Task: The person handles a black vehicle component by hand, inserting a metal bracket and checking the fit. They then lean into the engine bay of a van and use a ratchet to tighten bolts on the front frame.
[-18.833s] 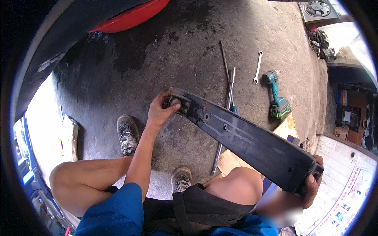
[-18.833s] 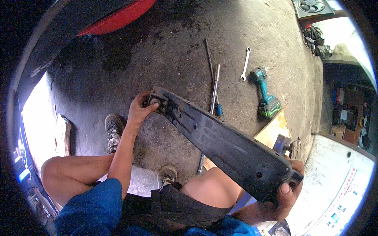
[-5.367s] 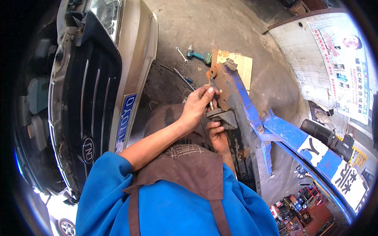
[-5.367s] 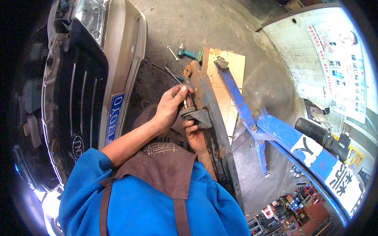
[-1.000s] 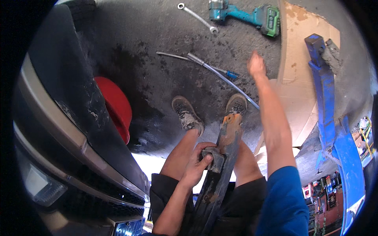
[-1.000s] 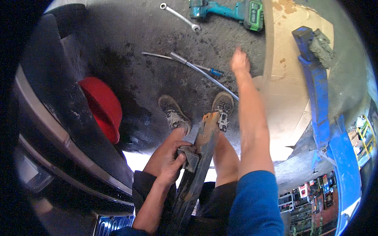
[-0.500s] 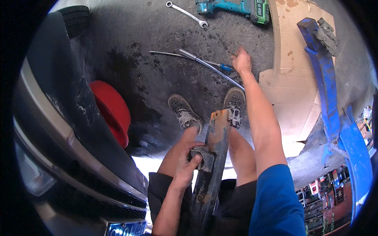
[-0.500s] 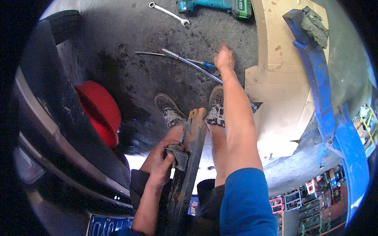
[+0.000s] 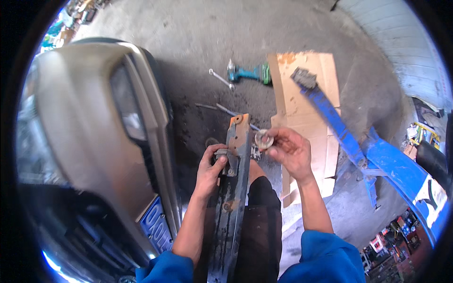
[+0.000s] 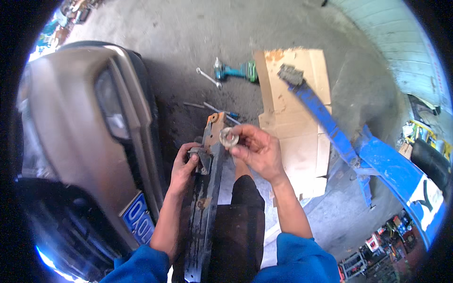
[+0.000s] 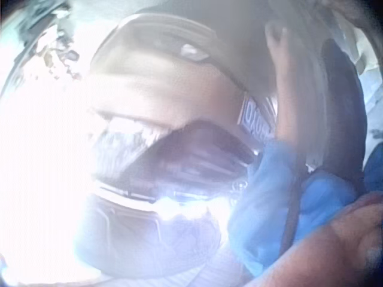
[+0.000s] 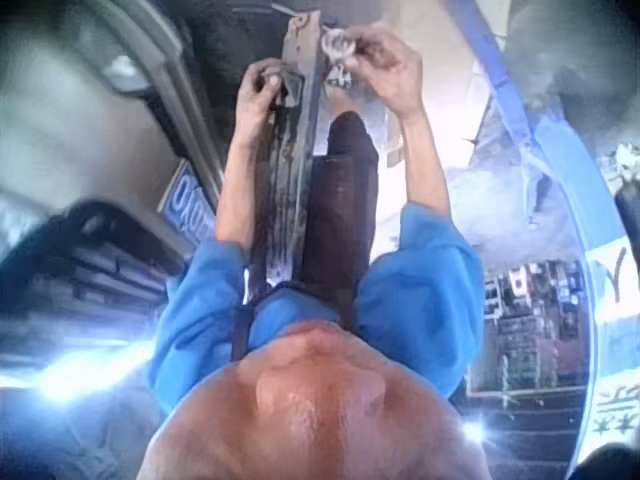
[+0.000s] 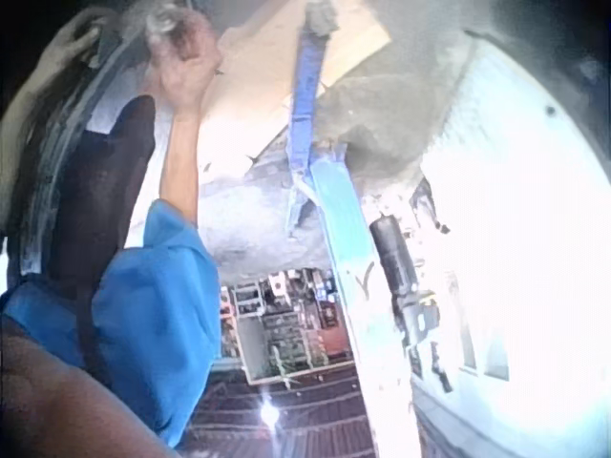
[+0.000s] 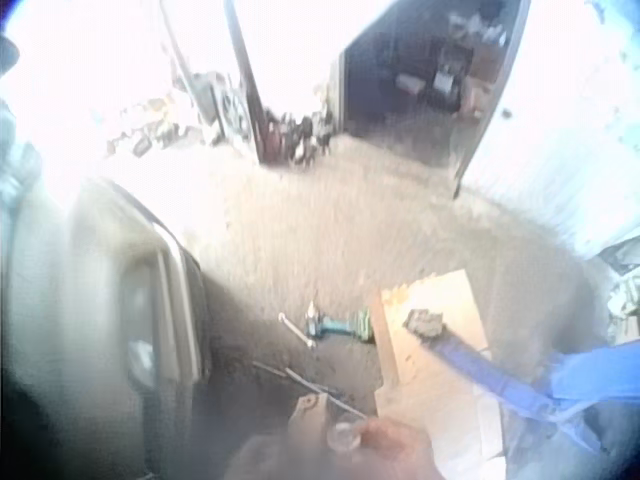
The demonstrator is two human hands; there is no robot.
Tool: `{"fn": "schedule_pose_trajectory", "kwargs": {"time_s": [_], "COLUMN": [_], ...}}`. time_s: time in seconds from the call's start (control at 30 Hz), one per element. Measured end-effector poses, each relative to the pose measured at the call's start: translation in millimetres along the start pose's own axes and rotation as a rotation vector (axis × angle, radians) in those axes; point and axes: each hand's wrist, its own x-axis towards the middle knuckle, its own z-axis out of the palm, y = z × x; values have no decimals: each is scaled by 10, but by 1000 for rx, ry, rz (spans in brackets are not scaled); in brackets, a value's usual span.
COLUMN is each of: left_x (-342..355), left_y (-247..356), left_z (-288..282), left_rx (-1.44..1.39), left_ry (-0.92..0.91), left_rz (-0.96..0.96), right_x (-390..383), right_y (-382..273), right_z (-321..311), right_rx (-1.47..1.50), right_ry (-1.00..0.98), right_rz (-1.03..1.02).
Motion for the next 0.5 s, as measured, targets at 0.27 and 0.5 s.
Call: {"fn": "schedule_pose_trajectory", "kwargs": {"time_s": [0.27,0.5], "left_x": [-1062,-2043], "left_y": [2092,3265], "left_z": [414,213], "left_rx": [86,83], "left_ry": [-89,-115], "left_rz": [486,787], "right_x": [-1029,-1462], "right_y": [-1814,-2660], "right_z": [1336,2410], "right_rx": [-166,-372], "right_ry": [0,-127], "right_rz": [-129,-302]}}
